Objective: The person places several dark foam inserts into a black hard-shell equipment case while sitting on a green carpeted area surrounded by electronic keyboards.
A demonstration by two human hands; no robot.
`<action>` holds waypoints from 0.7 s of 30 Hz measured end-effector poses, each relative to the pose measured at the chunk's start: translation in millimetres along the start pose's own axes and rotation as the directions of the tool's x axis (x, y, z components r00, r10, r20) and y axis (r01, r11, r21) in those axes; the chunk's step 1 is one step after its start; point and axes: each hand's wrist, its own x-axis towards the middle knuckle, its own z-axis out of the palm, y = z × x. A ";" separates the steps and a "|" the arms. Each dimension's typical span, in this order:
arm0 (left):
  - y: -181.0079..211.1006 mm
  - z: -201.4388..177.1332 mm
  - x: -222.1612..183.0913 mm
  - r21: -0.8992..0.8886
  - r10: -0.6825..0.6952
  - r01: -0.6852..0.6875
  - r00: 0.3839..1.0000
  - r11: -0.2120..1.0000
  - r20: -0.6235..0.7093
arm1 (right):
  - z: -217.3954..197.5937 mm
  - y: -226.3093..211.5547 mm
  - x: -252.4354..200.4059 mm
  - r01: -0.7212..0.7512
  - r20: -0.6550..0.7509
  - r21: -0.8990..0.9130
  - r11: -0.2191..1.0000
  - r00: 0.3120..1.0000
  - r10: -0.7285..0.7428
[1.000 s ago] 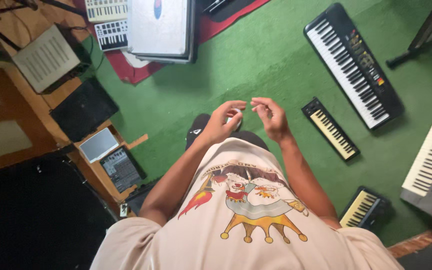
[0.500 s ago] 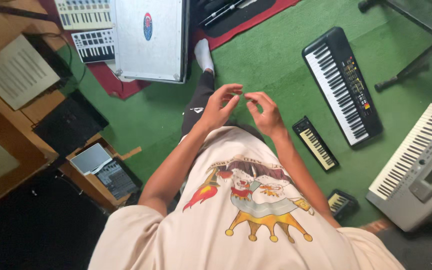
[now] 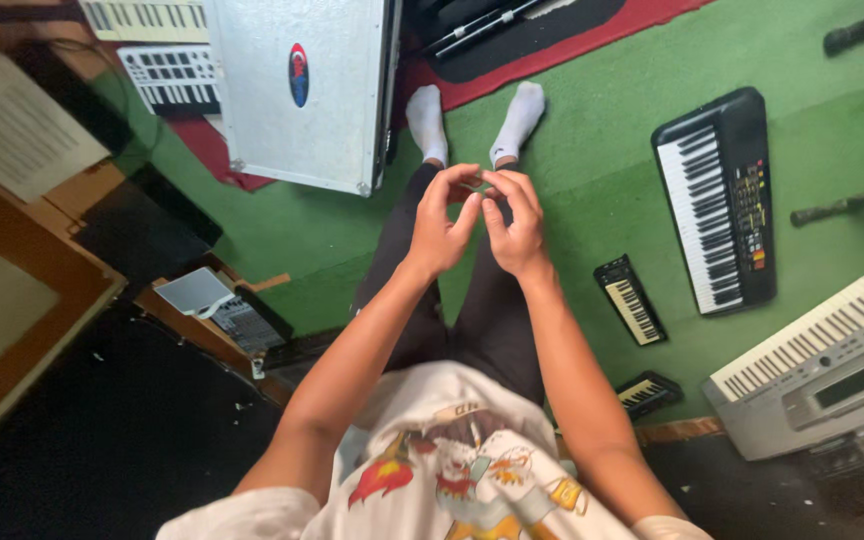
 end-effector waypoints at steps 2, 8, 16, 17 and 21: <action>-42.4 8.3 30.9 0.008 -0.098 0.098 0.995 0.995 -0.036 | 10.4 50.3 24.4 -0.057 0.035 0.017 0.998 0.998 0.056; -214.3 31.3 107.7 0.165 -0.325 0.340 0.939 0.926 -0.114 | 39.5 240.1 82.0 -0.332 0.255 -0.086 0.939 0.904 0.343; -428.3 41.9 199.3 0.242 -0.332 0.386 0.913 0.890 -0.238 | 15.9 487.1 157.8 -0.213 0.280 -0.330 0.920 0.908 0.311; -446.5 41.2 214.1 0.199 -0.353 0.404 0.903 0.893 -0.246 | 17.7 515.8 167.0 -0.110 0.239 -0.315 0.943 0.952 0.191; -492.4 39.0 282.4 0.252 -0.329 0.428 0.875 0.868 -0.356 | 28.5 612.1 205.0 -0.459 0.098 -0.311 0.832 0.855 0.509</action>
